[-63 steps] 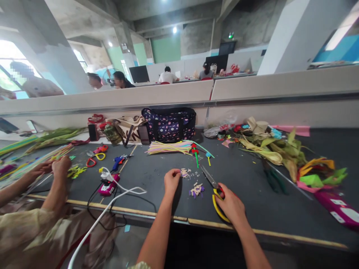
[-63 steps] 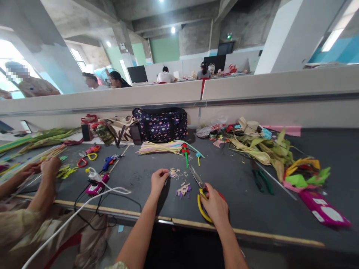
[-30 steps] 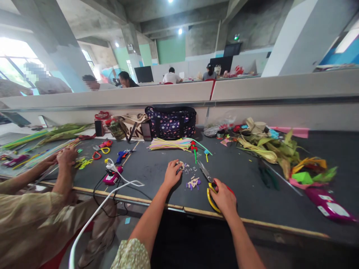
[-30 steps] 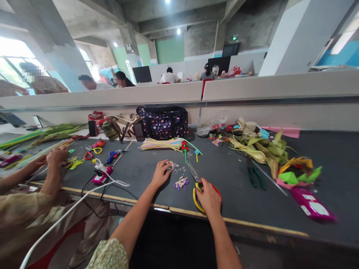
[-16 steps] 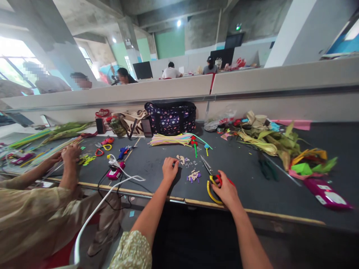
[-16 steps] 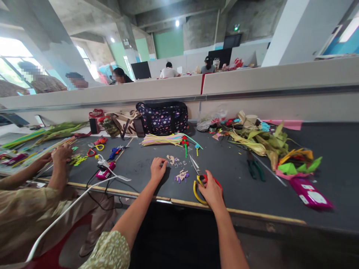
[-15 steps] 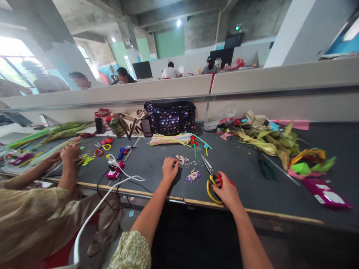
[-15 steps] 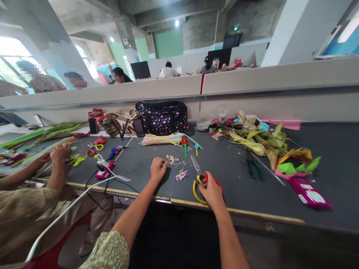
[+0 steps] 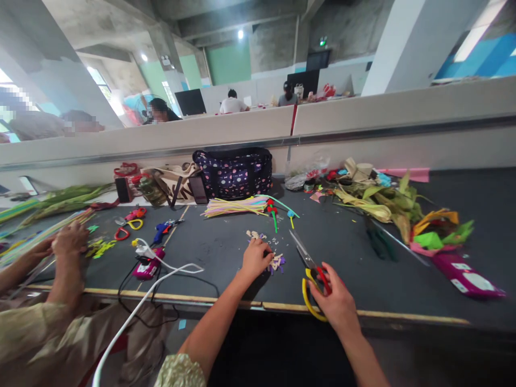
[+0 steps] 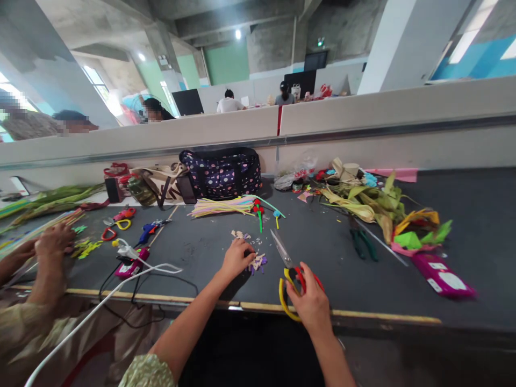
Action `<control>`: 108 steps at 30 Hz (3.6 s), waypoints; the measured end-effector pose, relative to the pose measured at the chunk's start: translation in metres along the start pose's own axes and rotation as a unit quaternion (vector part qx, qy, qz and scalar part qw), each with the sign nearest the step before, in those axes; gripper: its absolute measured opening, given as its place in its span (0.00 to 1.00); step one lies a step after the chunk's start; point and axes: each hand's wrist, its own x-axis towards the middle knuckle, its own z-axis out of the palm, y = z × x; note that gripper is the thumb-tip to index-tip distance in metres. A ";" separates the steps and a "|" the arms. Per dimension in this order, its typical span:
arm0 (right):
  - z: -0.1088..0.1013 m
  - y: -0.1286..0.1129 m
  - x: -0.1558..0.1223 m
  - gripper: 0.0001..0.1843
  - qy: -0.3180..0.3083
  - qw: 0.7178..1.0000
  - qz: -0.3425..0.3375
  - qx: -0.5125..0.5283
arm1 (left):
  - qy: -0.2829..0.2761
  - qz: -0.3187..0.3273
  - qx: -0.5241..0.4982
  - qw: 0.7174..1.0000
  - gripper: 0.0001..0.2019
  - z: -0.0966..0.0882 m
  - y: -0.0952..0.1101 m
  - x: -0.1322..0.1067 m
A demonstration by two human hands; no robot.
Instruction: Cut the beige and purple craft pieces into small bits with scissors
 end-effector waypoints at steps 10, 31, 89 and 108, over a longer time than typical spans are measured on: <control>-0.006 -0.040 -0.006 0.23 -0.103 0.807 0.281 0.509 | -0.045 -0.012 -0.037 0.998 0.03 0.011 0.000 0.007; 0.041 -0.032 -0.017 0.29 0.001 0.971 -0.173 -0.164 | 0.058 -0.241 -0.772 0.585 0.15 0.001 -0.011 0.017; 0.050 -0.011 0.001 0.25 0.013 0.973 -0.187 -0.133 | 0.063 -0.246 -0.725 0.640 0.16 0.000 -0.014 0.017; 0.044 -0.023 0.001 0.29 0.001 0.963 -0.201 -0.181 | 0.057 -0.237 -0.799 0.550 0.15 0.001 -0.022 0.019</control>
